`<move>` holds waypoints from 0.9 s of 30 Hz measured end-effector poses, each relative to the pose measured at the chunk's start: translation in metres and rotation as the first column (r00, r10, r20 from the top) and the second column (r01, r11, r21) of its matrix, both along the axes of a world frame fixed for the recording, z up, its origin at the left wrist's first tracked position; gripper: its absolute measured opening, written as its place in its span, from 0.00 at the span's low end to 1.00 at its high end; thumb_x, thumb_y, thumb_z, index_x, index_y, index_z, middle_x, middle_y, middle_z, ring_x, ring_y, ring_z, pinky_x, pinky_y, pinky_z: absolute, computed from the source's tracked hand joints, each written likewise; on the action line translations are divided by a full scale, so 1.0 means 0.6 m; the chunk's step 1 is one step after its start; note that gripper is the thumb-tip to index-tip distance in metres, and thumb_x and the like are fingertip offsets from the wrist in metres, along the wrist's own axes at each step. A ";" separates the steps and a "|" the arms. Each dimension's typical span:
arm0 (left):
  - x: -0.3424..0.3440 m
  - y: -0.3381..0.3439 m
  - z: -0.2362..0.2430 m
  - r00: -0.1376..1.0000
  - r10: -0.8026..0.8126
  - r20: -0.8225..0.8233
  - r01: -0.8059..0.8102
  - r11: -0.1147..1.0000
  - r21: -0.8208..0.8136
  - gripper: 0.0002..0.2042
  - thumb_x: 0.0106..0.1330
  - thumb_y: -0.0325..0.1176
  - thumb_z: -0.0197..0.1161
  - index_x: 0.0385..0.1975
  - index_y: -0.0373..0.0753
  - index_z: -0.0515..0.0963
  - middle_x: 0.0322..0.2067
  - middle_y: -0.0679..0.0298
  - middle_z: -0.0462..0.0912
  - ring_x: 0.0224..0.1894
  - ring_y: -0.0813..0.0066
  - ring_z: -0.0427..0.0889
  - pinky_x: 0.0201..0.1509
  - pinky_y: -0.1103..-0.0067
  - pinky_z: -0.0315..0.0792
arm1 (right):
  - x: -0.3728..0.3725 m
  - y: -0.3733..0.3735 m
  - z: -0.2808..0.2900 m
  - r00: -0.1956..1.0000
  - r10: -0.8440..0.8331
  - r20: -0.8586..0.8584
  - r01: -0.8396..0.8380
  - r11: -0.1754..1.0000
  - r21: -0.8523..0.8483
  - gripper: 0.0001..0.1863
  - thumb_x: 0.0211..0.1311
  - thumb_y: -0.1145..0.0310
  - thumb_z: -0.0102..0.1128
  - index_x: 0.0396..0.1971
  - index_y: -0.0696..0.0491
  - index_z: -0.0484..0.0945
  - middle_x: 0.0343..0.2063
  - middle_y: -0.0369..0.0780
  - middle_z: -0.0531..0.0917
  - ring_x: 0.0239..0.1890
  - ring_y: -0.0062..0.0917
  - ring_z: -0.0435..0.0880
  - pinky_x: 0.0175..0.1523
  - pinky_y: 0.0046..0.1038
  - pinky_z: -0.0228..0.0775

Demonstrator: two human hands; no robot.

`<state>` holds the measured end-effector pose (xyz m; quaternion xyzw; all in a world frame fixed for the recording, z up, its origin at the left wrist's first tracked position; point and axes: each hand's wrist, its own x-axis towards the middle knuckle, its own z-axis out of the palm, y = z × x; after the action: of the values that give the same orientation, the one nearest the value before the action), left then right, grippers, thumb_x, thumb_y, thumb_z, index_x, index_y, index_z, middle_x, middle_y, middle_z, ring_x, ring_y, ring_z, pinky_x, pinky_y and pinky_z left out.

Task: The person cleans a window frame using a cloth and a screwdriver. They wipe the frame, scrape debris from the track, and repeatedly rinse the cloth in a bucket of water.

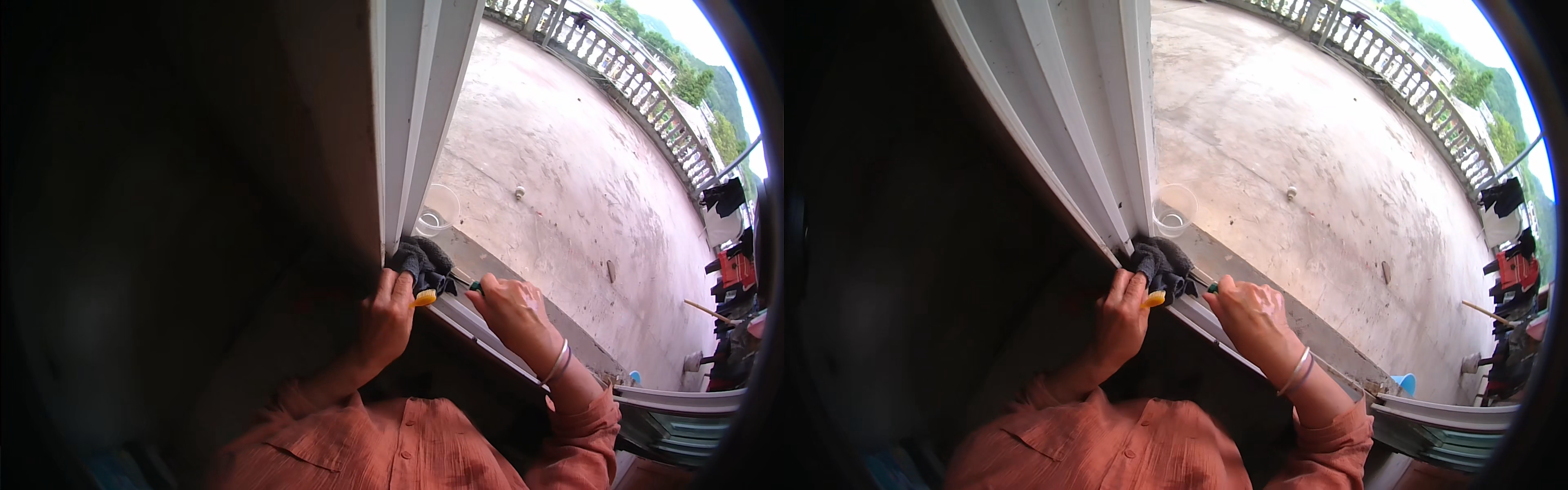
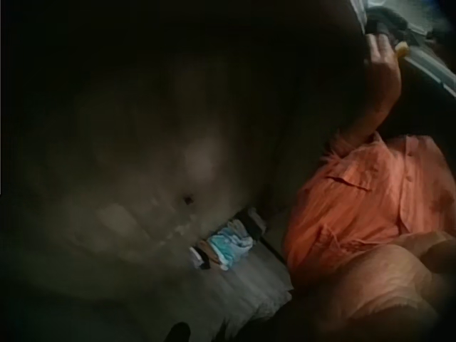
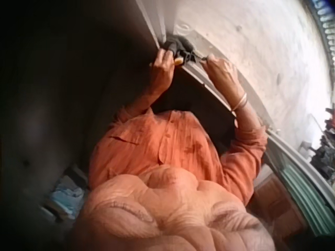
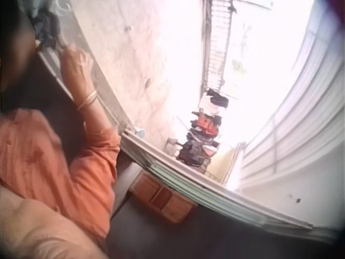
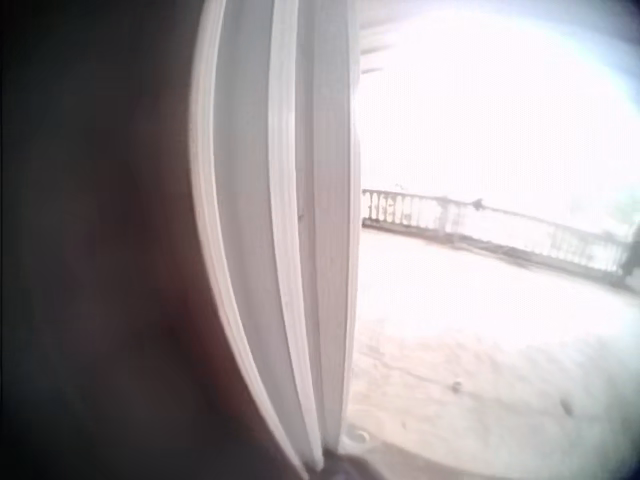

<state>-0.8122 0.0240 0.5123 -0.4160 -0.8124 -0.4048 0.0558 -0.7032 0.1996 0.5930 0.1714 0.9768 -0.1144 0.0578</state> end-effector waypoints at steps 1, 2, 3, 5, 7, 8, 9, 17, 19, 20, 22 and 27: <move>0.003 0.001 -0.001 1.000 0.020 0.005 -0.019 0.999 -0.030 0.15 0.62 0.24 0.61 0.48 0.33 0.73 0.37 0.52 0.74 0.32 0.47 0.81 0.31 0.61 0.76 | -0.017 -0.003 -0.019 0.999 0.005 -0.041 -0.005 1.000 -0.010 0.19 0.68 0.56 0.58 0.26 0.56 0.73 0.19 0.49 0.80 0.27 0.48 0.82 0.31 0.44 0.72; 0.003 0.005 -0.004 0.999 0.035 0.014 -0.034 0.998 -0.053 0.15 0.62 0.24 0.61 0.49 0.33 0.73 0.37 0.52 0.75 0.32 0.47 0.81 0.31 0.61 0.76 | -0.031 -0.007 -0.039 0.997 0.006 -0.078 -0.007 1.000 -0.012 0.19 0.68 0.56 0.57 0.26 0.56 0.73 0.19 0.50 0.80 0.26 0.48 0.82 0.31 0.44 0.72; 0.003 0.009 -0.005 0.998 0.043 0.045 -0.041 0.998 -0.047 0.17 0.62 0.24 0.61 0.51 0.32 0.73 0.37 0.50 0.76 0.33 0.45 0.81 0.33 0.60 0.76 | -0.041 -0.014 -0.053 0.989 -0.003 -0.145 0.000 1.000 -0.019 0.19 0.68 0.55 0.57 0.25 0.57 0.73 0.18 0.50 0.80 0.26 0.49 0.82 0.31 0.45 0.72; 0.007 0.011 -0.004 0.991 0.068 0.113 -0.064 0.997 -0.042 0.20 0.61 0.23 0.61 0.54 0.31 0.71 0.37 0.46 0.79 0.36 0.42 0.81 0.36 0.58 0.76 | -0.042 -0.025 -0.065 0.986 -0.079 -0.145 0.069 0.995 -0.068 0.20 0.67 0.55 0.58 0.25 0.57 0.73 0.18 0.51 0.79 0.26 0.50 0.81 0.32 0.46 0.72; 0.009 0.013 -0.004 0.989 0.070 0.131 -0.059 0.994 -0.088 0.21 0.64 0.25 0.61 0.56 0.29 0.69 0.37 0.42 0.81 0.36 0.41 0.82 0.37 0.59 0.76 | -0.037 -0.026 -0.094 0.968 -0.085 -0.236 0.063 0.993 -0.100 0.20 0.67 0.55 0.58 0.24 0.57 0.74 0.18 0.51 0.80 0.25 0.51 0.82 0.31 0.46 0.73; 0.009 0.011 -0.003 0.989 0.075 0.126 -0.060 0.991 -0.117 0.21 0.64 0.26 0.61 0.57 0.29 0.69 0.37 0.42 0.81 0.37 0.41 0.82 0.37 0.59 0.76 | -0.036 -0.025 -0.105 0.952 -0.088 -0.293 0.055 0.991 -0.121 0.20 0.66 0.55 0.59 0.24 0.57 0.74 0.18 0.52 0.80 0.25 0.51 0.82 0.31 0.46 0.74; 0.010 0.010 -0.003 0.990 0.079 0.120 -0.061 0.987 -0.146 0.21 0.65 0.26 0.60 0.58 0.28 0.68 0.37 0.41 0.81 0.37 0.41 0.82 0.37 0.59 0.76 | -0.035 -0.021 -0.108 0.944 -0.101 -0.313 0.047 0.983 -0.177 0.20 0.66 0.55 0.59 0.24 0.57 0.75 0.18 0.52 0.80 0.25 0.52 0.81 0.31 0.46 0.73; 0.019 0.012 -0.011 0.996 0.066 0.059 -0.065 0.998 -0.025 0.21 0.65 0.25 0.60 0.58 0.29 0.69 0.40 0.42 0.81 0.38 0.41 0.82 0.38 0.59 0.77 | -0.027 -0.010 -0.086 0.913 -0.185 -0.362 -0.034 0.852 -0.522 0.17 0.67 0.60 0.60 0.28 0.60 0.76 0.19 0.55 0.76 0.26 0.55 0.75 0.31 0.44 0.66; 0.023 0.014 -0.011 0.996 0.057 0.068 -0.057 0.998 0.009 0.21 0.65 0.24 0.60 0.58 0.30 0.69 0.40 0.42 0.81 0.39 0.40 0.82 0.38 0.59 0.77 | -0.026 -0.006 -0.096 0.911 -0.167 -0.376 -0.038 0.876 -0.481 0.16 0.67 0.60 0.59 0.29 0.60 0.76 0.19 0.55 0.75 0.26 0.54 0.74 0.30 0.43 0.66; 0.021 0.016 -0.010 0.996 0.050 0.074 -0.050 0.999 -0.003 0.21 0.65 0.23 0.60 0.58 0.30 0.69 0.40 0.42 0.81 0.39 0.40 0.82 0.38 0.59 0.77 | -0.027 -0.004 -0.099 0.908 -0.159 -0.389 -0.042 0.887 -0.460 0.16 0.67 0.60 0.59 0.29 0.60 0.76 0.19 0.55 0.75 0.25 0.54 0.74 0.30 0.42 0.65; 0.021 0.019 -0.011 0.996 0.047 0.076 -0.047 0.999 0.007 0.21 0.64 0.22 0.60 0.58 0.31 0.70 0.40 0.42 0.81 0.39 0.40 0.82 0.38 0.60 0.77 | -0.027 -0.006 -0.102 0.898 -0.168 -0.407 -0.052 0.877 -0.477 0.16 0.67 0.61 0.59 0.29 0.60 0.76 0.19 0.55 0.75 0.25 0.54 0.73 0.29 0.41 0.65; 0.016 0.012 -0.019 0.999 0.031 -0.041 -0.025 0.992 0.125 0.22 0.60 0.20 0.59 0.57 0.32 0.70 0.33 0.49 0.79 0.32 0.47 0.81 0.32 0.60 0.76 | -0.027 -0.012 -0.109 0.863 -0.215 -0.456 -0.076 0.839 -0.539 0.14 0.67 0.63 0.60 0.29 0.59 0.76 0.19 0.52 0.75 0.23 0.52 0.73 0.28 0.38 0.66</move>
<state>-0.8028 0.0313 0.5009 -0.4089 -0.7900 -0.4448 0.1045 -0.7196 0.1921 0.5277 0.1493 0.8781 -0.4271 -0.1553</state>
